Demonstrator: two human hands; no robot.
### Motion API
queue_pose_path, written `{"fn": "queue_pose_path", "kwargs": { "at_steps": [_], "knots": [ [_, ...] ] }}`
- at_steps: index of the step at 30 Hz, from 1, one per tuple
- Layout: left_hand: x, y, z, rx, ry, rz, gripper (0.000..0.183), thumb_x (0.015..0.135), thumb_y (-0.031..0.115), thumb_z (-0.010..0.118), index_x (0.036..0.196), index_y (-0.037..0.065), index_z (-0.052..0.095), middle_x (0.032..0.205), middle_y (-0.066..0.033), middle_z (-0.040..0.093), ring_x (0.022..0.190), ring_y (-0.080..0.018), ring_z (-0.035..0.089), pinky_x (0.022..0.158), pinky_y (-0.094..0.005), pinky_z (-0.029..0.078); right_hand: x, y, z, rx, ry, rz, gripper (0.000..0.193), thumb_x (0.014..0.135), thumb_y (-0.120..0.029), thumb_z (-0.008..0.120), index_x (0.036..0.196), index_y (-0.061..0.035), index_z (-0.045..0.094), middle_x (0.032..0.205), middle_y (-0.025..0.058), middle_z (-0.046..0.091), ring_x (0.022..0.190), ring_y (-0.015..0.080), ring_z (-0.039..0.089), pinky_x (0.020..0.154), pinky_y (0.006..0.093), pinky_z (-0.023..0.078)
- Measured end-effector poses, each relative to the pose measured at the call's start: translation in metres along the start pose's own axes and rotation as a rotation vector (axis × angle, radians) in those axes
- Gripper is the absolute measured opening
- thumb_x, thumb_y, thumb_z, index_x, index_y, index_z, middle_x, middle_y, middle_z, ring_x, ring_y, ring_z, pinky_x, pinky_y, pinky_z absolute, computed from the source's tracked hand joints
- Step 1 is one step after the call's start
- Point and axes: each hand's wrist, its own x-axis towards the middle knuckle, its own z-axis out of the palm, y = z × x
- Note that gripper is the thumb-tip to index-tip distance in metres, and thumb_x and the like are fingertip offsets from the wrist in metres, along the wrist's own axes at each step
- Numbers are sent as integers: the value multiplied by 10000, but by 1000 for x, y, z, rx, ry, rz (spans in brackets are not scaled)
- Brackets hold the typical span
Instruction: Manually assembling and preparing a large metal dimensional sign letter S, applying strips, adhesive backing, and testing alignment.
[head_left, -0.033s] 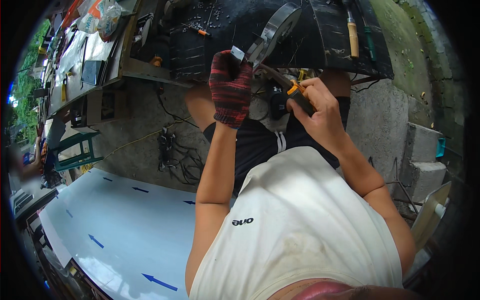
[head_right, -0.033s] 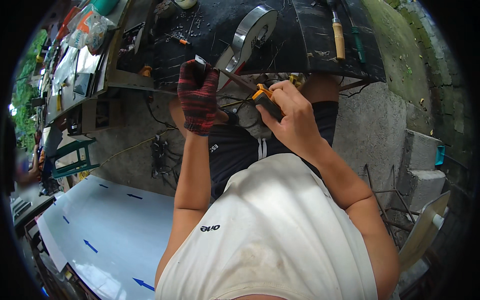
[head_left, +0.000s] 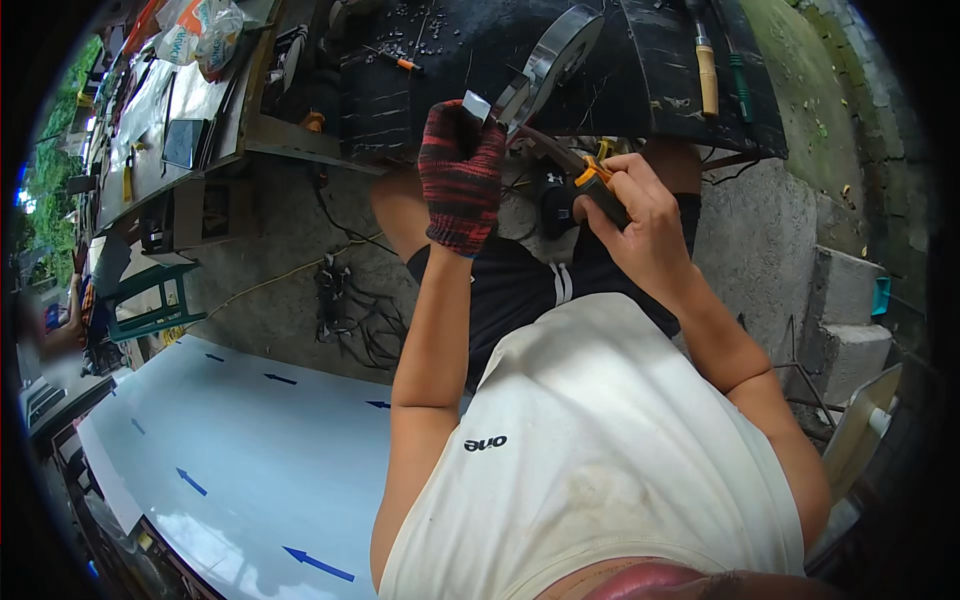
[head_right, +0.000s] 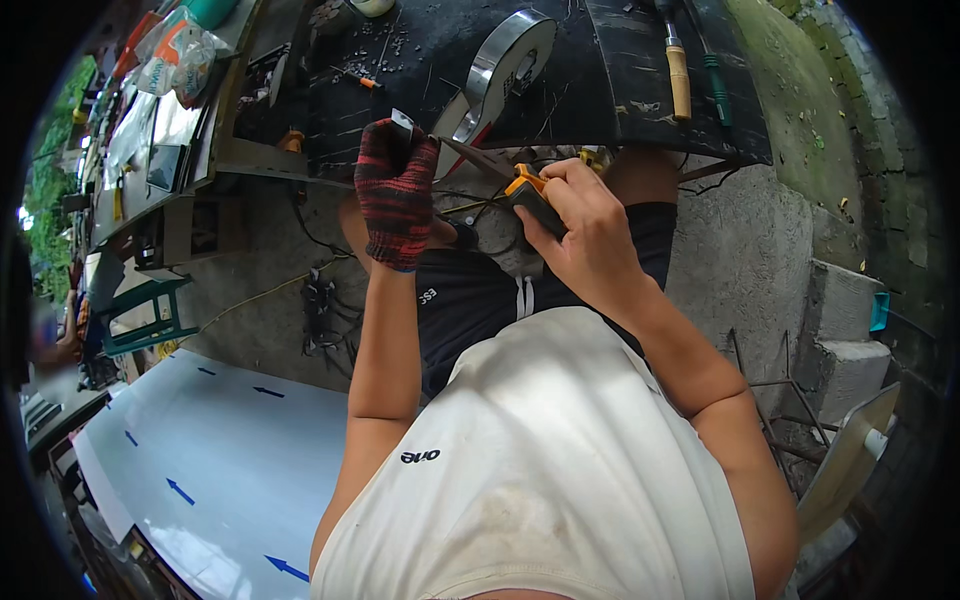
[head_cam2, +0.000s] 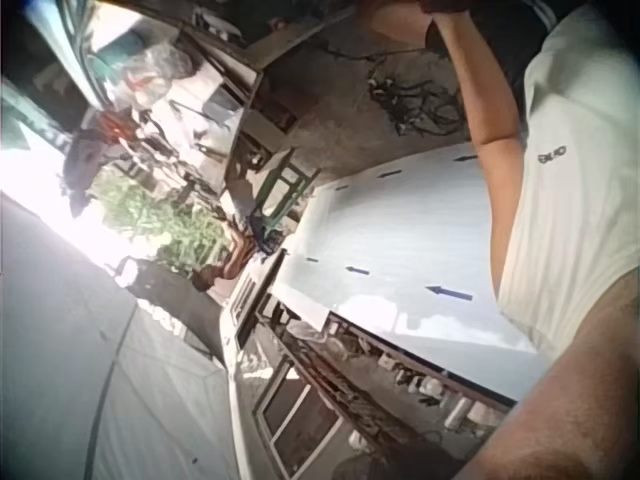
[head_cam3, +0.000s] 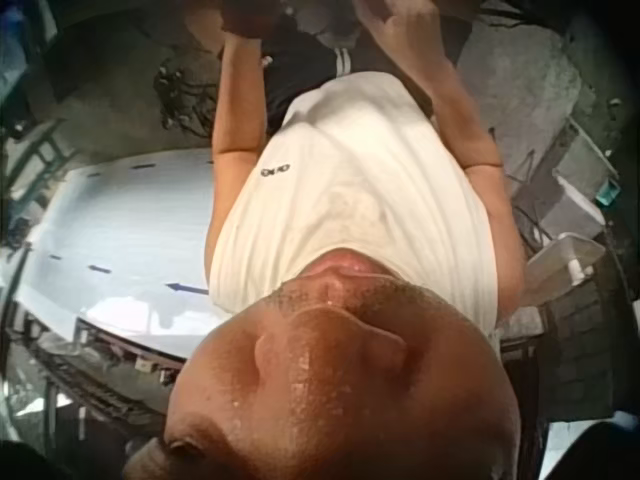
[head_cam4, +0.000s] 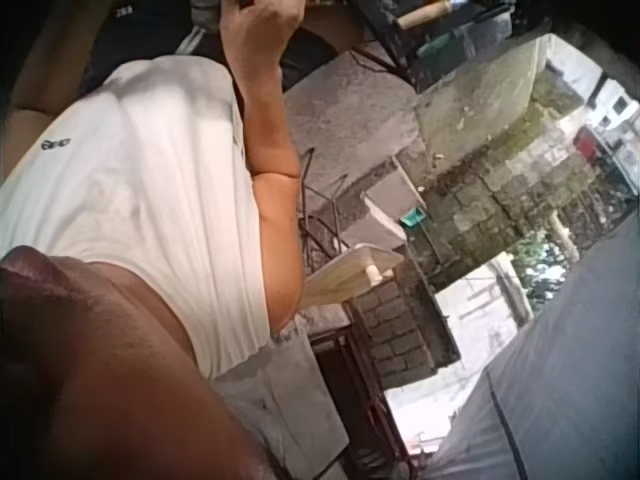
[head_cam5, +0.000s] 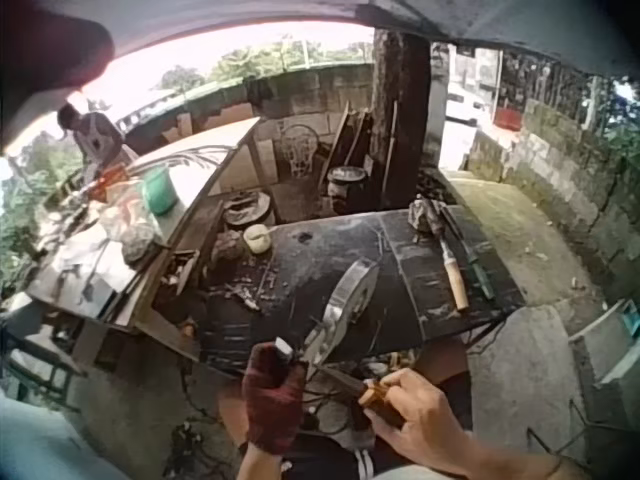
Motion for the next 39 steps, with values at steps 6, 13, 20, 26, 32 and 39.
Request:
{"fn": "queue_pose_path", "kwargs": {
  "at_steps": [6,13,20,26,32,39],
  "knots": [
    [-4,3,-3,19,-29,-17,220,997,20,755,1197,49,666,1058,0,711,962,-81,654,891,-269,538,13,-10,-2,-152,6,-103,252,941,-117,783,1096,74,729,1165,190,678,1054,356,678,892,438,568],
    [-4,0,-2,38,-53,-11,333,968,-26,747,1268,47,624,1035,-1,677,948,-75,639,878,-263,541,18,-21,-7,-147,-4,-72,258,942,-135,787,1088,70,729,1191,195,679,1049,351,674,879,438,563],
    [-8,10,-4,-122,-101,-94,283,1006,65,759,1267,36,654,1088,-21,722,997,-84,667,898,-275,549,21,-26,-3,-119,-30,-38,236,939,-122,793,1058,69,722,1121,177,666,975,332,685,835,425,568],
    [3,9,-20,-332,-178,-211,289,1033,191,776,1264,27,714,1084,-27,766,984,-80,687,884,-262,544,22,-25,-1,-126,-13,-44,226,935,-108,796,1049,70,717,1079,167,651,939,321,689,810,422,574],
    [6,8,-22,-305,-173,-243,285,1038,208,771,1267,44,728,1021,-15,780,906,-69,671,805,-238,518,24,-22,-4,-129,-28,-46,239,949,-127,786,1069,67,717,1110,174,651,976,331,683,840,437,564],
    [7,11,-19,-314,-193,-198,226,1051,191,748,1232,56,739,985,-15,783,786,-38,595,685,-225,475,26,-19,-10,-124,-37,-44,242,954,-155,785,1059,52,716,1115,172,648,996,334,677,851,444,553]
  ]
}}
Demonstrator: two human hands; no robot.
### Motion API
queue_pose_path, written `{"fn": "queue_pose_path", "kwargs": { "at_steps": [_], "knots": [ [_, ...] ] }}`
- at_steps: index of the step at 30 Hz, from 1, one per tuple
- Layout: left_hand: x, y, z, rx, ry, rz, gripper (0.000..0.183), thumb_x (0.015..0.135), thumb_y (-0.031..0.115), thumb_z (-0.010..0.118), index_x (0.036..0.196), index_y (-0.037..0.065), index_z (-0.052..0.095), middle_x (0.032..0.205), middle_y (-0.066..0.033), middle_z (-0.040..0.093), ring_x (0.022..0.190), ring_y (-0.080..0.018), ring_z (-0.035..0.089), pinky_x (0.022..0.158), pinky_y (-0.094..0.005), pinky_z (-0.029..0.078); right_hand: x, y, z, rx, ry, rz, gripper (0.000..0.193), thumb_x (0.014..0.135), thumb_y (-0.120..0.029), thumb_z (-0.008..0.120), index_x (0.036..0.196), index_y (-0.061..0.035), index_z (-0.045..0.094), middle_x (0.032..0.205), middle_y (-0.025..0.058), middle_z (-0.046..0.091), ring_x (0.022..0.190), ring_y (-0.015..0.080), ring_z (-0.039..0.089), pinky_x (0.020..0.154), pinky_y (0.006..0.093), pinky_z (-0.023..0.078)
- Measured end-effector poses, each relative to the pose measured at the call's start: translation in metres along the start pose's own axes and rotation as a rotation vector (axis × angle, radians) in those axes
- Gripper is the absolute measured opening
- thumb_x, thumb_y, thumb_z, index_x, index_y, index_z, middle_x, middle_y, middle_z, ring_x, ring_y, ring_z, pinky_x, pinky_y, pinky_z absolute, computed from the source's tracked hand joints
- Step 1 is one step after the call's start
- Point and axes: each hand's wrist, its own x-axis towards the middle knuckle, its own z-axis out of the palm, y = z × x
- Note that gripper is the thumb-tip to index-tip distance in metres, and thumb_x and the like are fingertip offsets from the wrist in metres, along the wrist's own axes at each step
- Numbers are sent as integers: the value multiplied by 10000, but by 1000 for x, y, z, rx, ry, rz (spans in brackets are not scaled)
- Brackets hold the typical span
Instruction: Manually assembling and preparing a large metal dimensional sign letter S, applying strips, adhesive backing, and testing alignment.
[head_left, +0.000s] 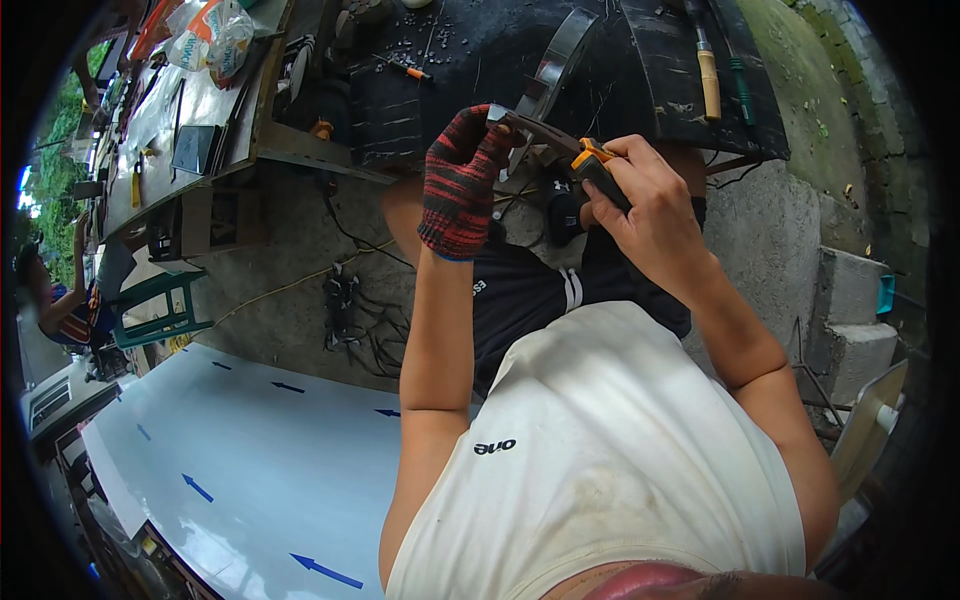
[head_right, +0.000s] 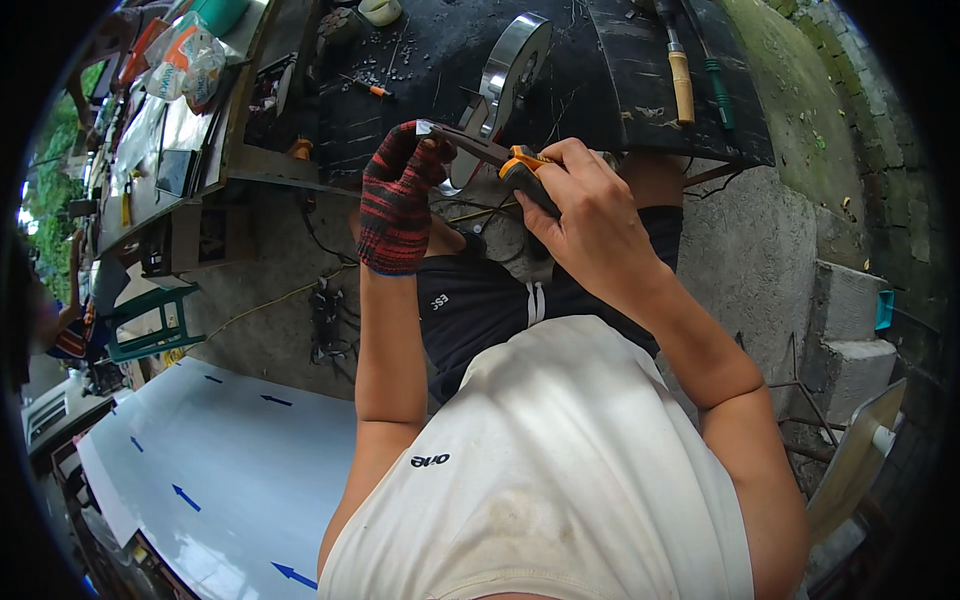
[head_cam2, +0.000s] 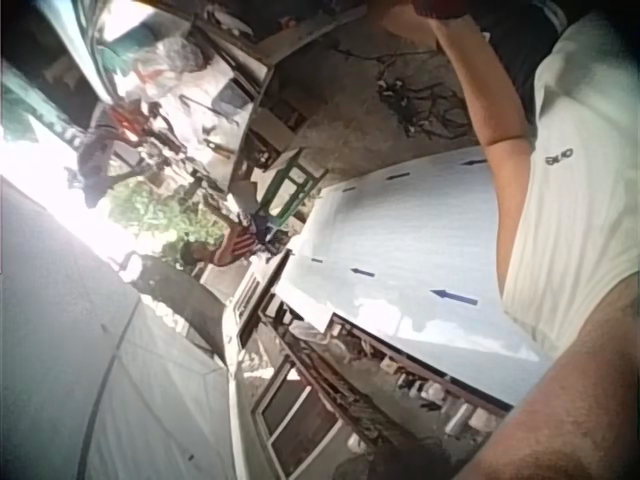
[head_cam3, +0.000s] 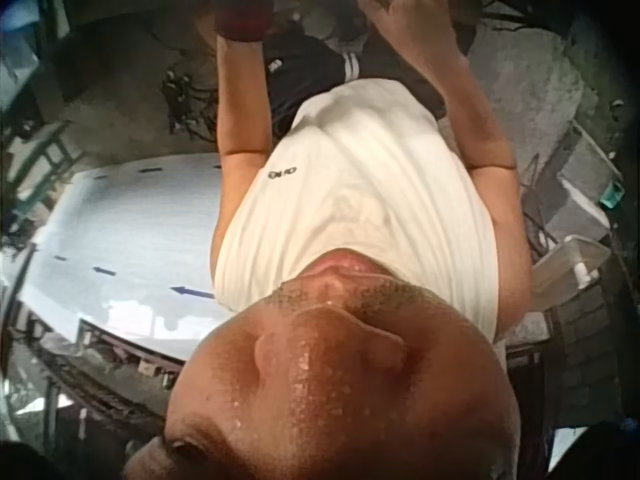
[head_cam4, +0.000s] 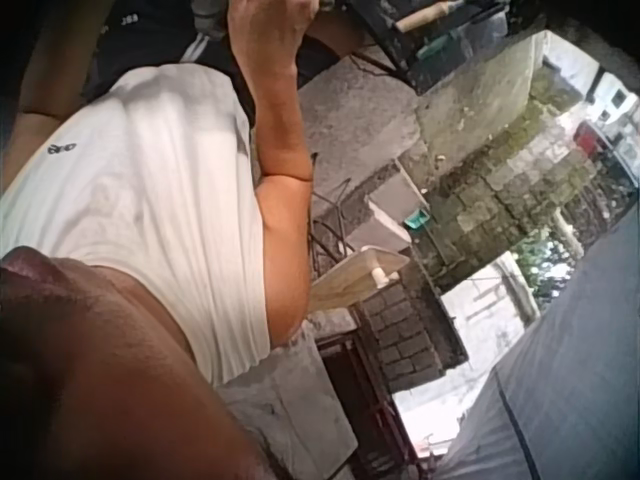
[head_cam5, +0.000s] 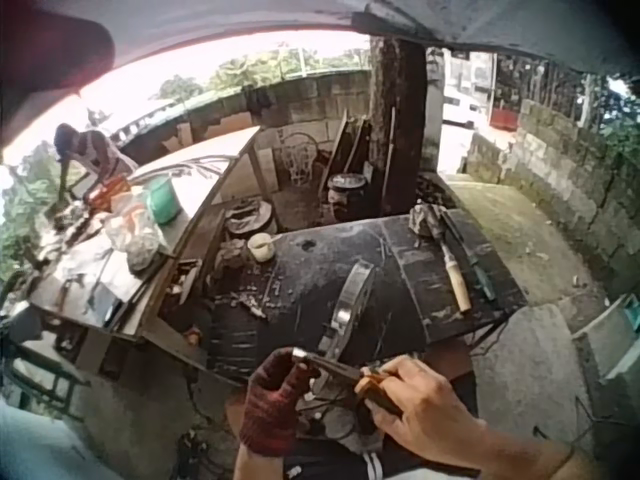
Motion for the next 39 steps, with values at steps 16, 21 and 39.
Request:
{"fn": "queue_pose_path", "kwargs": {
  "at_steps": [16,21,39],
  "knots": [
    [4,-6,-19,-156,-161,-7,244,1034,137,747,1244,17,718,1093,-84,772,1001,-168,726,909,-313,570,8,12,-3,40,8,-98,181,895,-106,831,961,20,719,1011,124,693,826,309,713,728,407,581],
    [5,-9,-20,-159,-138,-37,242,1023,122,755,1235,13,717,1096,-92,773,998,-178,730,908,-318,574,10,15,-5,65,-22,-86,167,887,-90,838,938,20,722,1007,133,699,777,310,716,689,400,586],
    [7,3,-3,15,-79,-43,249,1080,119,682,1316,43,659,1152,-101,783,1027,-140,733,878,-282,565,11,36,-14,157,184,119,281,1010,-205,763,1116,56,752,1135,128,694,1032,277,706,891,368,549]
  ]
}}
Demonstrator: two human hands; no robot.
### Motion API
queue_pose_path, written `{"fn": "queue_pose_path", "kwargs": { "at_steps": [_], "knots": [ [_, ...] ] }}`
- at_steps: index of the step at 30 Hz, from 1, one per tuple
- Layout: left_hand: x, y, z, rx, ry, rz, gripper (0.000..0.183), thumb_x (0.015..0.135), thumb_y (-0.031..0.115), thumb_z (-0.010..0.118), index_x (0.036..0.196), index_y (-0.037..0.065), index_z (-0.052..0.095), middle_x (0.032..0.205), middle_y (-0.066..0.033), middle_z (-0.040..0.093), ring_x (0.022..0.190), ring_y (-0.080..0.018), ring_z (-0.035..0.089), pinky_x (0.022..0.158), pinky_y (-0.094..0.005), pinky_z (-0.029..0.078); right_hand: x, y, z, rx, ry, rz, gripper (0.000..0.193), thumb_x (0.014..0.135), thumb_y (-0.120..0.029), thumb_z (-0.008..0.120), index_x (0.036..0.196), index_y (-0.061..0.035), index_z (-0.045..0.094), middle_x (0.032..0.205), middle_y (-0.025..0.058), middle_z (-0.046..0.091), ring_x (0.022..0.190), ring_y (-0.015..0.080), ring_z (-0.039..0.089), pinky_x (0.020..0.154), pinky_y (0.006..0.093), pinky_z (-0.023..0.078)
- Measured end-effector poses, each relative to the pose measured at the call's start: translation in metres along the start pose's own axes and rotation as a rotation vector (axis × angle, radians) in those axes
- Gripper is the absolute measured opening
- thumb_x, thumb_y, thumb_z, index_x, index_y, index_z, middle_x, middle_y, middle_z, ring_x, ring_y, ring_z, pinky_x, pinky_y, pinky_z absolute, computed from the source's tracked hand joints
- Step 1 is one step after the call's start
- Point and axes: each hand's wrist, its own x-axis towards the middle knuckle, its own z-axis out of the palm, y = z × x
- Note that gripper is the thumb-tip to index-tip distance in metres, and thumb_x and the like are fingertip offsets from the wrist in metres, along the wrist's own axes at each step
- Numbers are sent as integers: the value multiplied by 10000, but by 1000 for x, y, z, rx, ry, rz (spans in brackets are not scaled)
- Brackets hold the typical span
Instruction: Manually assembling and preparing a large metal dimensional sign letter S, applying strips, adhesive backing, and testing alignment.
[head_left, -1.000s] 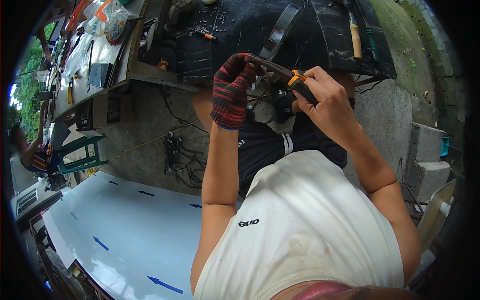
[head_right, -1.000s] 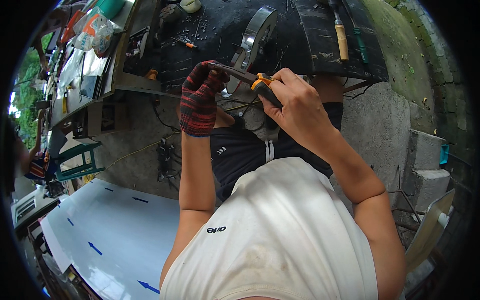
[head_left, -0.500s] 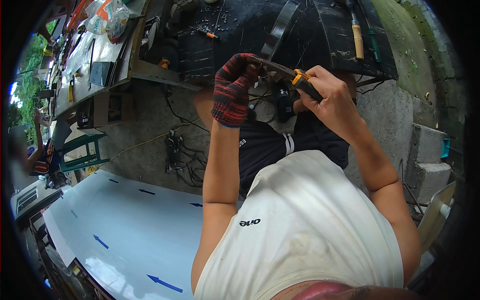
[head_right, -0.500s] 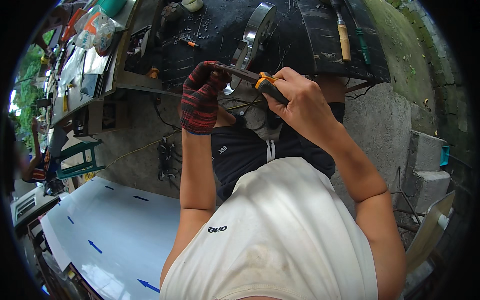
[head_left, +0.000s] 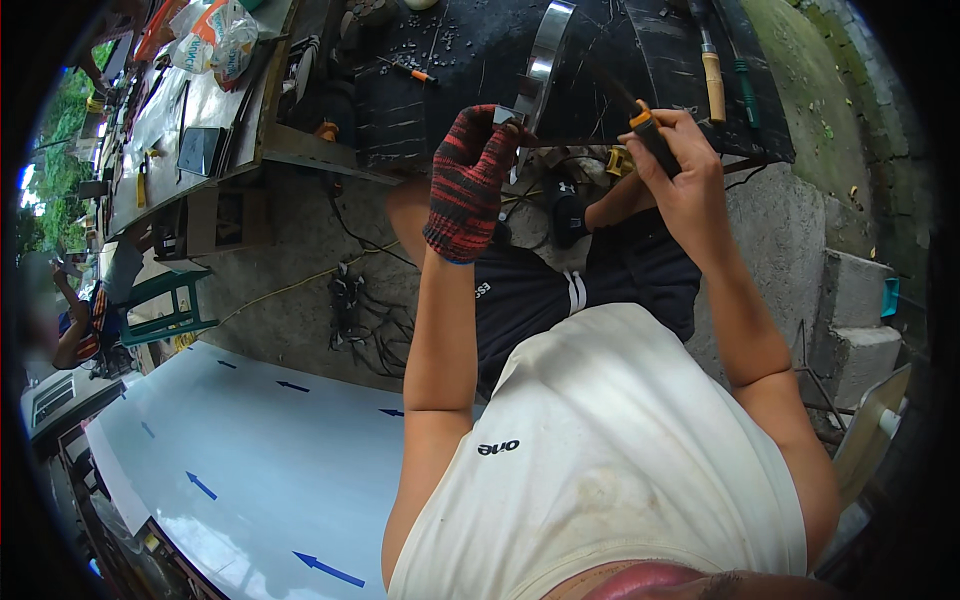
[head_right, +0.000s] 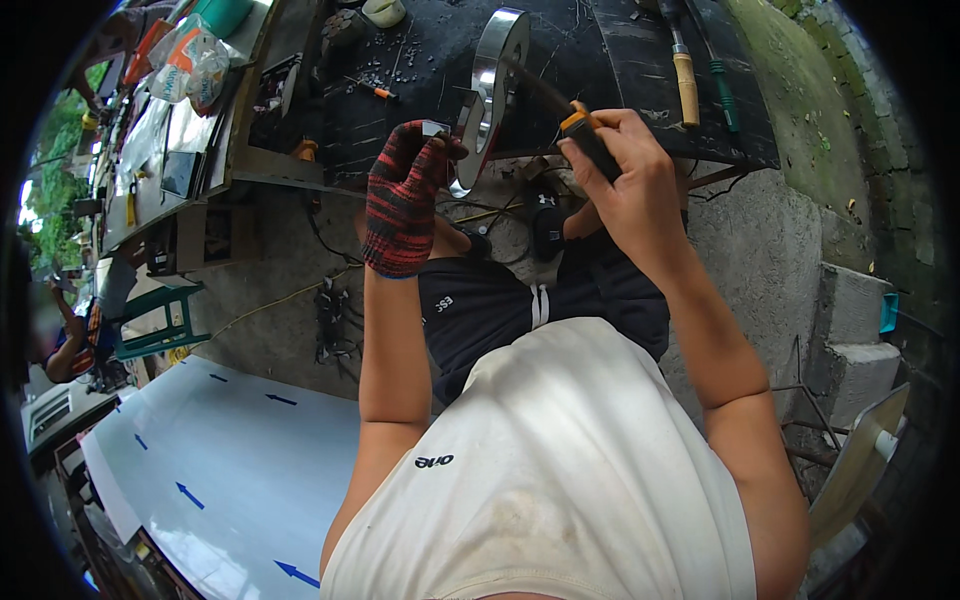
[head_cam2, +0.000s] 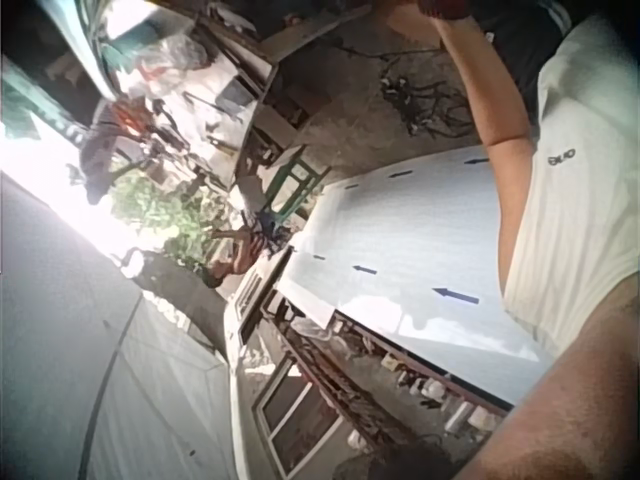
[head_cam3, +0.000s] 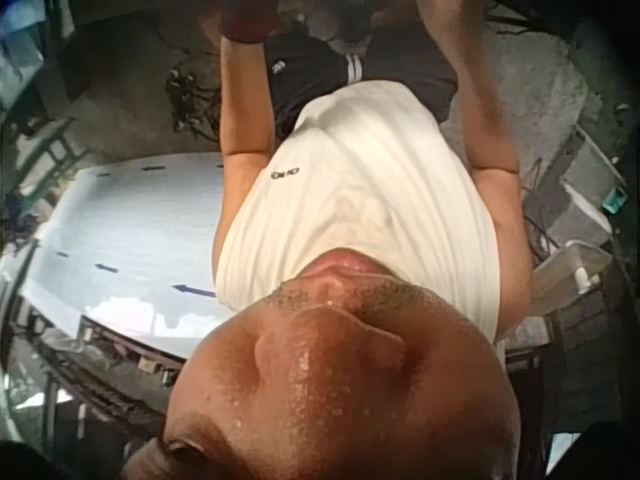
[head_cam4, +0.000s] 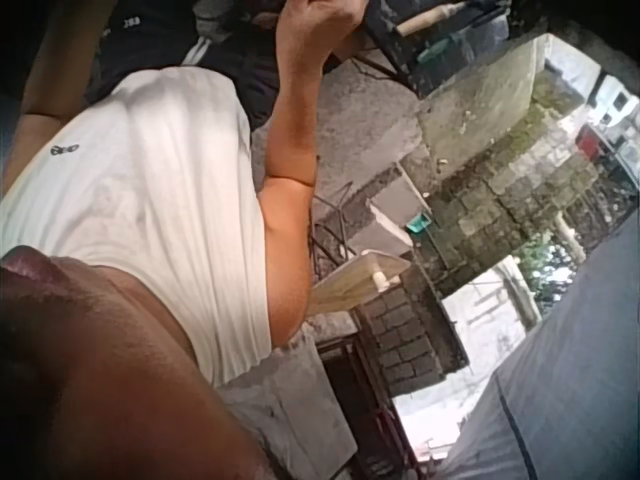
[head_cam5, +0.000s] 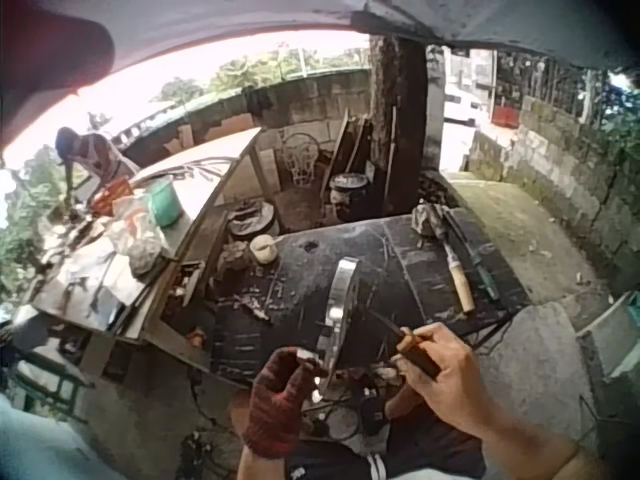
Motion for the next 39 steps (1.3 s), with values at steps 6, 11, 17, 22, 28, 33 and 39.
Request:
{"fn": "queue_pose_path", "kwargs": {
  "at_steps": [6,11,17,22,28,33,39],
  "knots": [
    [-5,2,21,-17,67,-12,186,1082,157,688,1241,65,659,1067,-20,762,923,-61,627,813,-241,508,-17,7,34,394,25,361,402,1018,-299,785,1236,35,732,1179,77,689,981,147,702,819,301,561],
    [-11,-7,49,-64,109,43,205,1096,170,670,1266,60,640,1139,-41,741,982,-104,681,874,-261,544,-45,-1,67,423,3,281,388,1018,-191,784,1309,39,672,1233,61,676,904,75,670,737,235,546],
    [-12,-24,84,-160,66,15,262,1102,175,647,1322,53,575,1190,-85,727,999,-162,718,871,-311,598,-53,6,69,403,118,253,399,928,-165,867,1247,32,731,1281,112,607,1103,193,632,884,333,561],
    [-9,-32,108,-322,63,3,272,1107,136,597,1358,57,531,1233,-100,698,1032,-196,723,890,-342,623,-54,15,58,361,129,259,393,998,-103,793,1345,18,655,1384,86,515,1183,143,623,976,287,583],
    [-3,-42,119,-125,54,146,396,1087,66,554,1476,62,479,1339,-113,637,1178,-170,651,993,-327,571,-54,23,57,154,168,165,390,923,-5,808,1290,-5,677,1336,120,512,1128,195,629,838,307,609],
    [2,-42,123,-185,5,131,528,1040,54,594,1544,66,437,1371,-100,616,1182,-165,633,1021,-316,545,-50,27,68,192,260,201,362,915,25,792,1258,-6,681,1325,122,514,1144,201,636,816,302,613],
    [22,-13,86,321,-8,441,642,913,23,706,1519,101,513,1434,-112,604,1264,-236,608,1091,-378,494,-45,28,57,189,239,246,291,937,-44,815,1190,6,680,1271,93,548,1035,160,610,832,300,537]
  ]
}}
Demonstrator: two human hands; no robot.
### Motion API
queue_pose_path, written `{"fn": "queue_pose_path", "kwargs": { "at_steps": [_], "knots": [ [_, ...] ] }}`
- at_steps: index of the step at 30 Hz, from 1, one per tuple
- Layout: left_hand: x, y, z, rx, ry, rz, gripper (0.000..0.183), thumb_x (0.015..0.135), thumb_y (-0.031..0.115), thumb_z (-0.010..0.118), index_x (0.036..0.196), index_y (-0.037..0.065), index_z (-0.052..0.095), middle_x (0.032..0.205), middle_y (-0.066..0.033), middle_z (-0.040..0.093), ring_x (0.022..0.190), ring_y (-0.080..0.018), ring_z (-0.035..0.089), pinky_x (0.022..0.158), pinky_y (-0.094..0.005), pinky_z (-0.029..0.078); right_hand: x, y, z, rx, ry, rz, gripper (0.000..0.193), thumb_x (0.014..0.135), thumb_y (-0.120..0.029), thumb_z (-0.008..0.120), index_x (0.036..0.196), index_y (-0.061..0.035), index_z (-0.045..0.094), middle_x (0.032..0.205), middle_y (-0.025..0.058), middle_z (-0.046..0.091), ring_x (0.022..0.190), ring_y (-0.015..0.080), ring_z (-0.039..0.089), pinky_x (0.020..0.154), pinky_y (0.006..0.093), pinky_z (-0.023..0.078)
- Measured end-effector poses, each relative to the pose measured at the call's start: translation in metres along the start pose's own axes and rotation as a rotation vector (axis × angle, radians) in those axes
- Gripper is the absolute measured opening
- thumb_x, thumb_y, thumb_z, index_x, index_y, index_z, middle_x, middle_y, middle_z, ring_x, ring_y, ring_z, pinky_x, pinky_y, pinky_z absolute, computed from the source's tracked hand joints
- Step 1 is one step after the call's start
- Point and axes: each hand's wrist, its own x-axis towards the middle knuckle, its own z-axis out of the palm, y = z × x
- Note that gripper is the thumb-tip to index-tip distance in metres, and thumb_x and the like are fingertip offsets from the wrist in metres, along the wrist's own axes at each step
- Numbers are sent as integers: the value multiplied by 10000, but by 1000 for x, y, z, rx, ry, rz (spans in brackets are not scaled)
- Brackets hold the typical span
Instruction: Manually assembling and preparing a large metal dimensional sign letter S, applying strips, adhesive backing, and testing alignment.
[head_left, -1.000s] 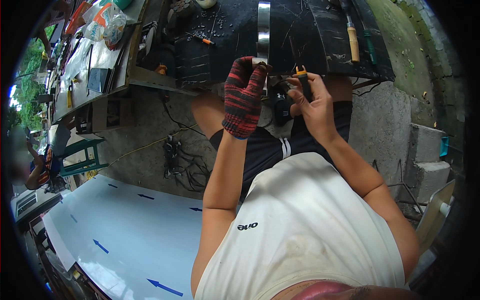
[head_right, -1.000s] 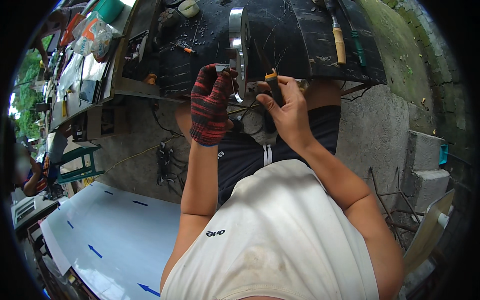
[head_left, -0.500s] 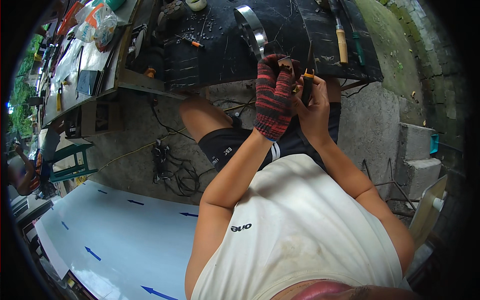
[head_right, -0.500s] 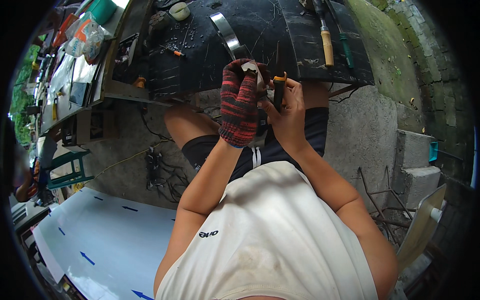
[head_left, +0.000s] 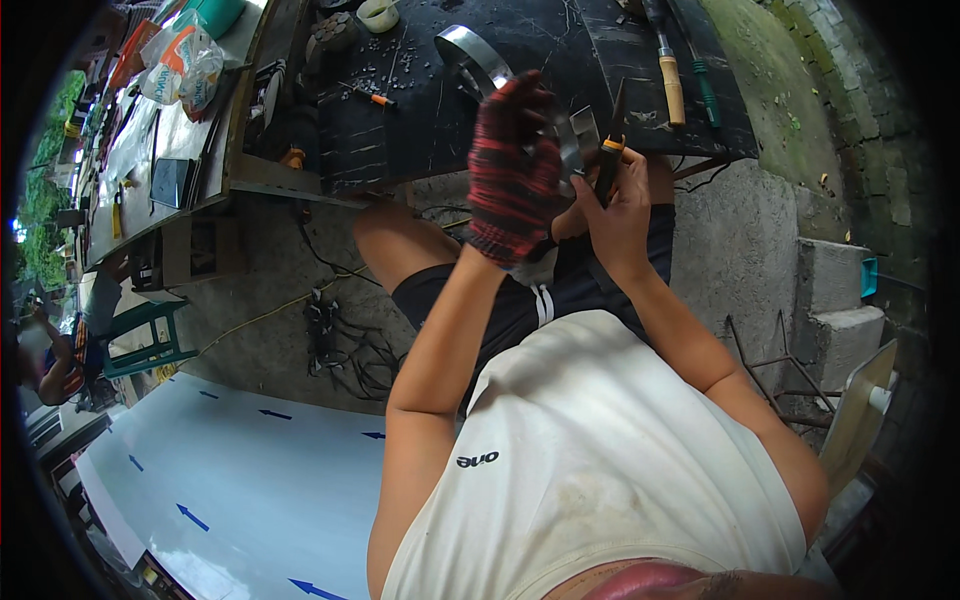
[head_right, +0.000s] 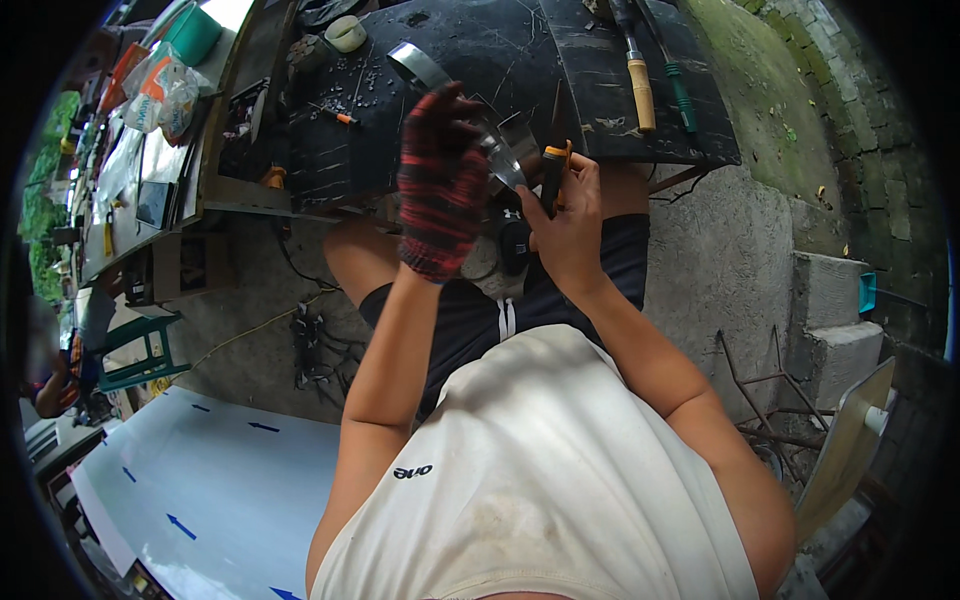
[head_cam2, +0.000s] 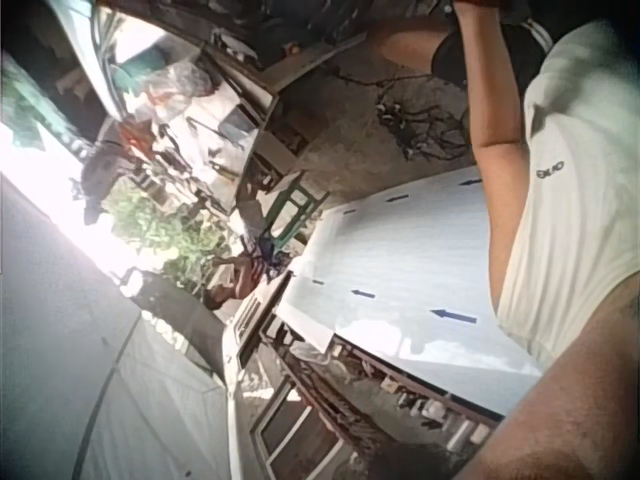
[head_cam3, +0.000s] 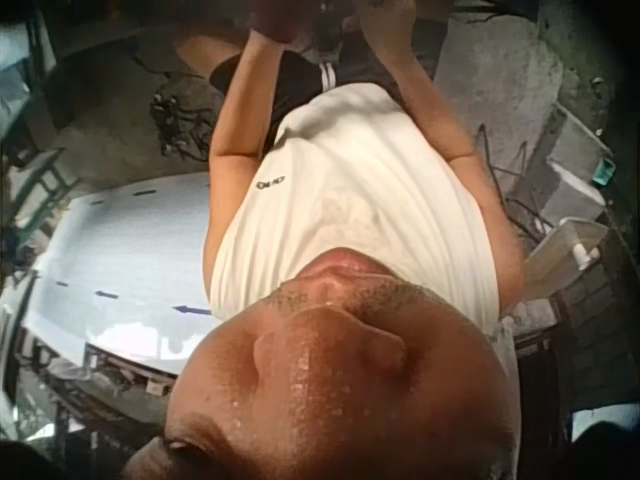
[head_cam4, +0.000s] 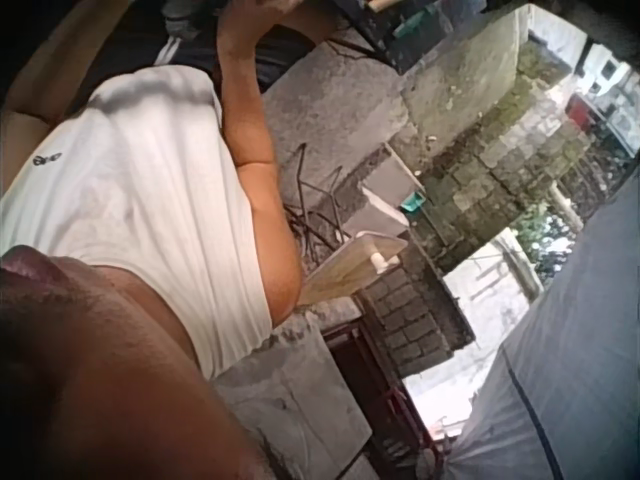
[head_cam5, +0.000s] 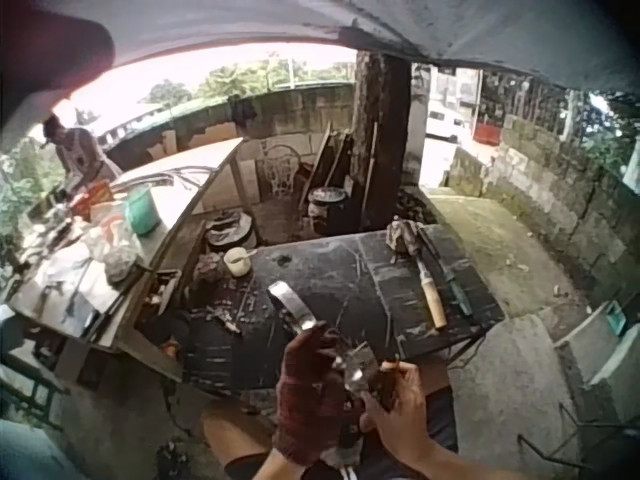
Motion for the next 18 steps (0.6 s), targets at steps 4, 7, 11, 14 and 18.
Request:
{"fn": "queue_pose_path", "kwargs": {
  "at_steps": [4,7,11,14,18],
  "knots": [
    [43,-11,-45,967,-111,422,687,813,142,825,1460,220,604,1447,-107,630,1287,-312,621,1200,-500,385,10,6,-14,-96,-42,-24,278,919,-69,823,1171,-19,716,1221,101,571,989,184,635,798,339,543],
    [72,-31,-44,1060,-459,403,621,819,302,849,1410,287,659,1400,-82,684,1349,-322,602,1226,-555,315,22,12,-23,-143,-87,-97,259,925,-59,825,1147,2,705,1226,75,576,960,154,620,791,314,533],
    [83,-47,-30,1073,-388,464,439,835,365,853,1238,238,737,1166,-38,785,1206,-291,687,1131,-519,397,45,17,-40,-99,-164,-148,254,944,-32,810,1164,26,696,1248,44,568,1024,119,611,853,275,525],
    [78,-45,-25,978,-274,370,388,849,406,852,1167,205,758,1094,-27,796,1135,-287,707,1088,-514,414,73,17,-58,-16,-242,-180,303,915,-60,825,1200,-20,729,1220,68,617,1020,179,649,872,315,528],
    [63,-27,-25,921,-181,284,427,818,457,874,1129,184,769,1064,-21,797,1100,-305,706,1059,-507,424,123,16,-89,-57,-471,-185,272,981,-29,771,1234,42,699,1288,21,551,1051,82,607,899,281,532]
  ]
}}
